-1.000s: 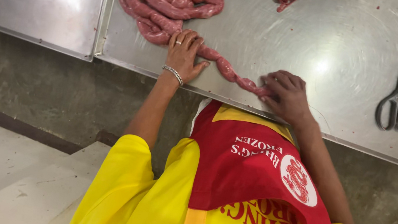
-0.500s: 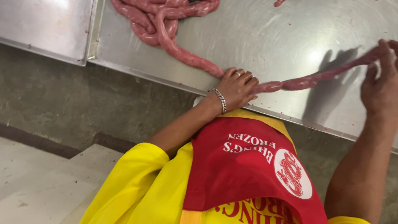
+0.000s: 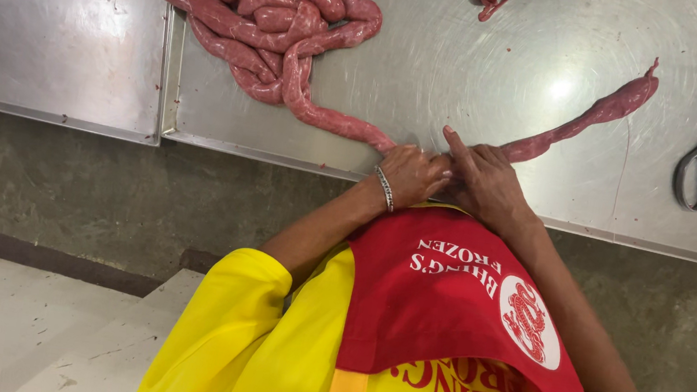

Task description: The person ties sections of stuffed sausage casings using string and cuts them into individual links using scissors on a metal workspace.

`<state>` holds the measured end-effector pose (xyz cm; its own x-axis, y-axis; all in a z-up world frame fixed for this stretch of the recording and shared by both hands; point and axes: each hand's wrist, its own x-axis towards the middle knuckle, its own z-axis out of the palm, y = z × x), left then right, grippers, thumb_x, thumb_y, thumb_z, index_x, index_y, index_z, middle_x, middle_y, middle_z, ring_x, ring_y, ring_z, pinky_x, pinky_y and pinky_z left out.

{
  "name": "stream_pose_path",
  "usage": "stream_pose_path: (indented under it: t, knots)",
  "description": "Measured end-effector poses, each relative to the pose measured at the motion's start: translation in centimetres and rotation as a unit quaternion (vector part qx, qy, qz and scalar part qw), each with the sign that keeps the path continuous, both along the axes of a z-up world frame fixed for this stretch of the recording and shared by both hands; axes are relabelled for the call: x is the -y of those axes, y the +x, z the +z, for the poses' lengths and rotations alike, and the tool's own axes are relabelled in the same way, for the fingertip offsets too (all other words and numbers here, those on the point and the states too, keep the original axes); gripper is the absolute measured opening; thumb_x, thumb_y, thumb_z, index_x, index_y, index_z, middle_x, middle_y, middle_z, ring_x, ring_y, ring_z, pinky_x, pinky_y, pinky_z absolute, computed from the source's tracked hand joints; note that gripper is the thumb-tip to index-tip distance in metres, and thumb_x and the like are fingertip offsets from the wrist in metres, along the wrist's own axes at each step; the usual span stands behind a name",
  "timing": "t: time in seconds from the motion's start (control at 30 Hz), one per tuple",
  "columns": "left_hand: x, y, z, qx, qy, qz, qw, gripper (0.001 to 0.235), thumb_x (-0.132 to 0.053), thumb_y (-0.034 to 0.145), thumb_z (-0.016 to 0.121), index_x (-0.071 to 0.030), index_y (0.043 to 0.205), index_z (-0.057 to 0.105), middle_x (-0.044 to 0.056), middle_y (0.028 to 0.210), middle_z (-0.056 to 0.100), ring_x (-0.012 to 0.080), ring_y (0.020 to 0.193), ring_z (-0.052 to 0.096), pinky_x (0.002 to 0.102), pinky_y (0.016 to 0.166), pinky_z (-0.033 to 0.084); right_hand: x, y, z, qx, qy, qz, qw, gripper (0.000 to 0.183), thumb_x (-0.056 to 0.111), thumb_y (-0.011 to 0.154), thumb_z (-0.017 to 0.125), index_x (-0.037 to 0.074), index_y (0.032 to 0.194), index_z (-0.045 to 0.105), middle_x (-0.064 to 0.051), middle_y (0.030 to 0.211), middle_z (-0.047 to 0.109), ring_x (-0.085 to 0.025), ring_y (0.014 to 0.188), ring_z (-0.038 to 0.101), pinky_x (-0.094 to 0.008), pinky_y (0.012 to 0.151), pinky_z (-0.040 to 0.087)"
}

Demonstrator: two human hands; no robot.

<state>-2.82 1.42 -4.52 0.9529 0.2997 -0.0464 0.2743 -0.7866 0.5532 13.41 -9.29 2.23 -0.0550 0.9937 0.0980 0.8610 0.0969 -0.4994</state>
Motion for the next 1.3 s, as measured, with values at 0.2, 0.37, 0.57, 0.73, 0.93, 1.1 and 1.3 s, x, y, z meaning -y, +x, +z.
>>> stream_pose_path:
  t: [0.2, 0.37, 0.57, 0.73, 0.93, 1.1, 1.3]
  knots:
    - [0.8, -1.5, -0.6, 0.032, -0.045, 0.001, 0.998, 0.019, -0.028, 0.096, 0.069, -0.010, 0.092, 0.066, 0.011, 0.078, 0.071, 0.0300, 0.075, 0.071, 0.046, 0.075, 0.056, -0.1, -1.1, -2.7, 0.020, -0.104, -0.020, 0.994, 0.075, 0.026, 0.081, 0.080, 0.001, 0.142, 0.045, -0.013, 0.077, 0.071, -0.033, 0.070, 0.071, -0.046, 0.073, 0.056]
    - [0.4, -1.7, 0.1, 0.083, -0.041, -0.001, 0.996, 0.025, -0.031, 0.093, 0.070, -0.007, 0.096, 0.065, 0.013, 0.080, 0.071, 0.0330, 0.072, 0.069, 0.048, 0.070, 0.054, 0.2, -1.4, -3.2, 0.084, -0.111, -0.031, 0.990, 0.052, 0.030, 0.087, 0.072, 0.006, 0.130, 0.054, -0.010, 0.075, 0.072, -0.030, 0.069, 0.071, -0.044, 0.057, 0.054]
    - [-1.2, -1.1, 4.2, 0.130, -0.087, -0.004, 0.988, 0.029, -0.033, 0.094, 0.073, -0.005, 0.092, 0.064, 0.014, 0.076, 0.069, 0.0346, 0.067, 0.068, 0.047, 0.063, 0.053, 0.0, 0.0, -1.1, 0.065, 0.079, -0.034, 0.994, 0.054, 0.029, 0.084, 0.069, 0.001, 0.127, 0.053, -0.012, 0.078, 0.069, -0.030, 0.067, 0.069, -0.041, 0.063, 0.055]
    - [-3.2, 1.6, 10.1, 0.148, -0.101, -0.021, 0.984, 0.031, -0.034, 0.090, 0.078, -0.005, 0.086, 0.067, 0.014, 0.064, 0.065, 0.0324, 0.060, 0.067, 0.045, 0.056, 0.052, 0.7, 2.3, 3.0, 0.092, 0.001, -0.055, 0.994, 0.028, 0.022, 0.096, 0.072, 0.008, 0.117, 0.058, -0.007, 0.078, 0.071, -0.027, 0.063, 0.069, -0.041, 0.061, 0.053]
    - [-4.5, 3.8, 14.8, 0.283, -0.091, -0.079, 0.952, 0.031, -0.030, 0.097, 0.075, -0.007, 0.082, 0.061, 0.011, 0.069, 0.062, 0.0296, 0.061, 0.064, 0.042, 0.058, 0.050, 0.5, 7.0, 9.7, 0.135, 0.116, -0.113, 0.977, 0.029, 0.020, 0.101, 0.075, 0.009, 0.123, 0.060, -0.007, 0.084, 0.074, -0.022, 0.067, 0.069, -0.036, 0.060, 0.054]
    - [-4.6, 2.9, 14.3, 0.250, -0.130, -0.043, 0.959, 0.031, -0.022, 0.097, 0.078, -0.004, 0.078, 0.060, 0.012, 0.062, 0.056, 0.0283, 0.052, 0.059, 0.041, 0.052, 0.044, 1.6, 8.6, 11.4, 0.077, 0.021, -0.145, 0.986, 0.023, 0.018, 0.106, 0.074, 0.009, 0.122, 0.060, -0.007, 0.071, 0.071, -0.022, 0.062, 0.067, -0.036, 0.058, 0.052]
    - [-4.8, 1.9, 13.7, 0.262, -0.128, -0.020, 0.956, 0.030, -0.023, 0.098, 0.076, -0.004, 0.082, 0.060, 0.012, 0.063, 0.057, 0.0293, 0.055, 0.060, 0.040, 0.052, 0.045, 1.7, 11.0, 10.8, -0.079, -0.036, -0.116, 0.989, 0.040, 0.012, 0.097, 0.069, 0.003, 0.131, 0.052, -0.010, 0.093, 0.075, -0.026, 0.080, 0.076, -0.033, 0.068, 0.060]
